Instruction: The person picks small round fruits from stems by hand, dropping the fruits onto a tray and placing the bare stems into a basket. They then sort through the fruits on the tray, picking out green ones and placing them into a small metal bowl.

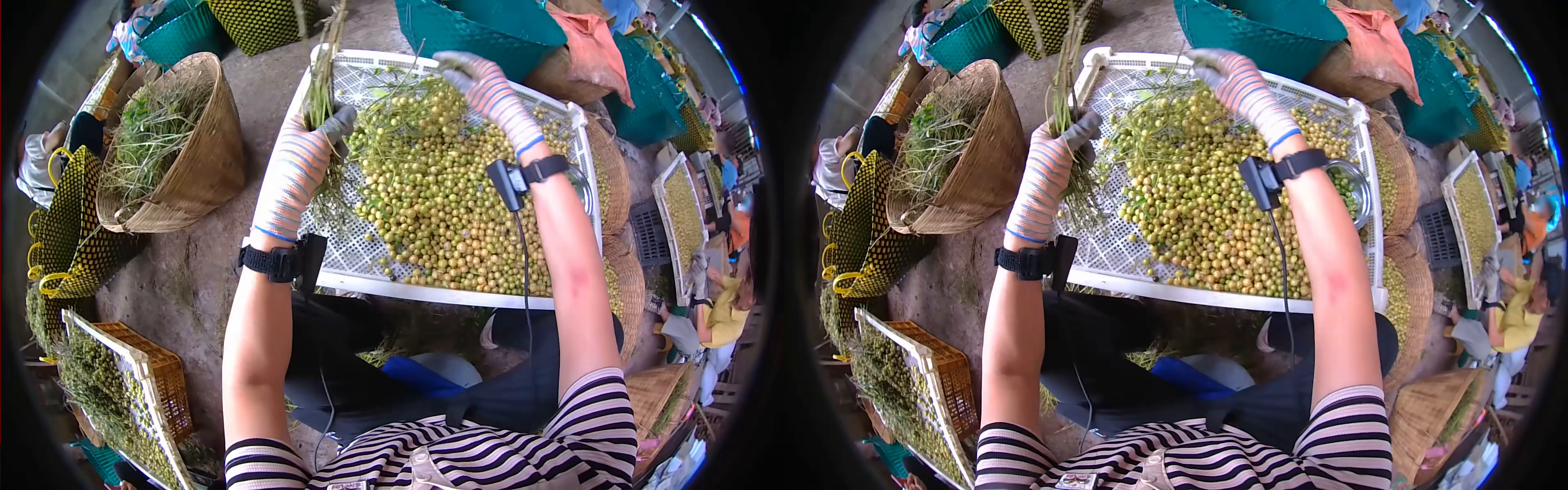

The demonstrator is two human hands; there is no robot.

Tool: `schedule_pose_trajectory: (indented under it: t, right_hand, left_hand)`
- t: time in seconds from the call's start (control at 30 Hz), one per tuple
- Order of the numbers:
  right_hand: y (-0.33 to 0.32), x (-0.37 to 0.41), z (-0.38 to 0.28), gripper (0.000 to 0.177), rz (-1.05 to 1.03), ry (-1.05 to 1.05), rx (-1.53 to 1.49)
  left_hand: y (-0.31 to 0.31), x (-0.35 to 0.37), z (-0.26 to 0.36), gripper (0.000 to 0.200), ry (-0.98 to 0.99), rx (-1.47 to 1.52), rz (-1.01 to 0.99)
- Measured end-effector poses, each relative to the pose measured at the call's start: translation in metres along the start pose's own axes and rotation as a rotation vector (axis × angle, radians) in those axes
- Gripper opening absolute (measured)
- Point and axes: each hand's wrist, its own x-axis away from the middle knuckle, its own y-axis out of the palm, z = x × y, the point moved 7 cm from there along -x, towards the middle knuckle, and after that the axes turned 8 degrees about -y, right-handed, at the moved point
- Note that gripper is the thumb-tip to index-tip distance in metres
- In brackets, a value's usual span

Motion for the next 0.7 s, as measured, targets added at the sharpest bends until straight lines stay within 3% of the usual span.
schedule_pose_trajectory:
  t: [0.03,0.1,0.17,0.2,0.23,0.33,0.4,0.43,0.5,0.57,0.63,0.67,0.7]
  right_hand:
    - [-0.015,0.0,-0.012,0.025,0.104,0.009,-0.344]
    - [-0.014,0.006,-0.018,0.024,-0.055,-0.058,-0.193]
    - [-0.01,0.016,-0.011,0.021,-0.117,0.087,-0.159]
    - [-0.019,0.013,-0.024,0.022,-0.052,0.13,-0.31]
    - [-0.043,0.015,-0.043,0.021,-0.004,0.067,-0.132]
    - [-0.056,0.018,-0.047,0.023,0.074,0.035,-0.3]
    - [-0.061,0.017,-0.064,0.026,-0.099,-0.002,0.071]
    - [-0.063,0.016,-0.07,0.026,-0.094,0.003,0.082]
    - [-0.063,0.015,-0.097,0.029,-0.029,-0.196,0.099]
    - [-0.058,0.019,-0.11,0.028,-0.032,-0.203,0.184]
    - [-0.056,0.024,-0.107,0.028,0.016,-0.08,0.105]
    - [-0.059,0.027,-0.108,0.028,0.049,-0.06,0.133]
    - [-0.059,0.031,-0.104,0.028,0.054,-0.059,0.131]
  left_hand:
    - [0.004,-0.001,0.0,0.024,0.002,0.006,-0.008]
    - [0.016,-0.001,-0.004,0.029,-0.022,-0.148,-0.041]
    - [0.029,0.005,-0.003,0.038,-0.011,-0.092,-0.07]
    - [0.032,0.005,-0.006,0.039,-0.061,-0.14,-0.084]
    - [0.032,0.006,-0.01,0.041,-0.116,-0.187,-0.092]
    - [0.036,0.008,-0.001,0.041,-0.052,-0.121,-0.045]
    - [0.046,0.008,0.008,0.04,-0.003,-0.052,-0.083]
    - [0.052,0.008,0.011,0.038,0.019,0.001,-0.091]
    - [0.067,0.012,0.019,0.035,0.051,-0.053,-0.102]
    - [0.08,0.009,0.015,0.032,0.085,-0.111,-0.121]
    - [0.075,0.004,0.007,0.024,0.313,-0.231,0.082]
    - [0.067,0.012,0.005,0.02,0.251,-0.171,0.208]
    - [0.065,0.036,0.026,0.031,0.408,-0.129,0.309]
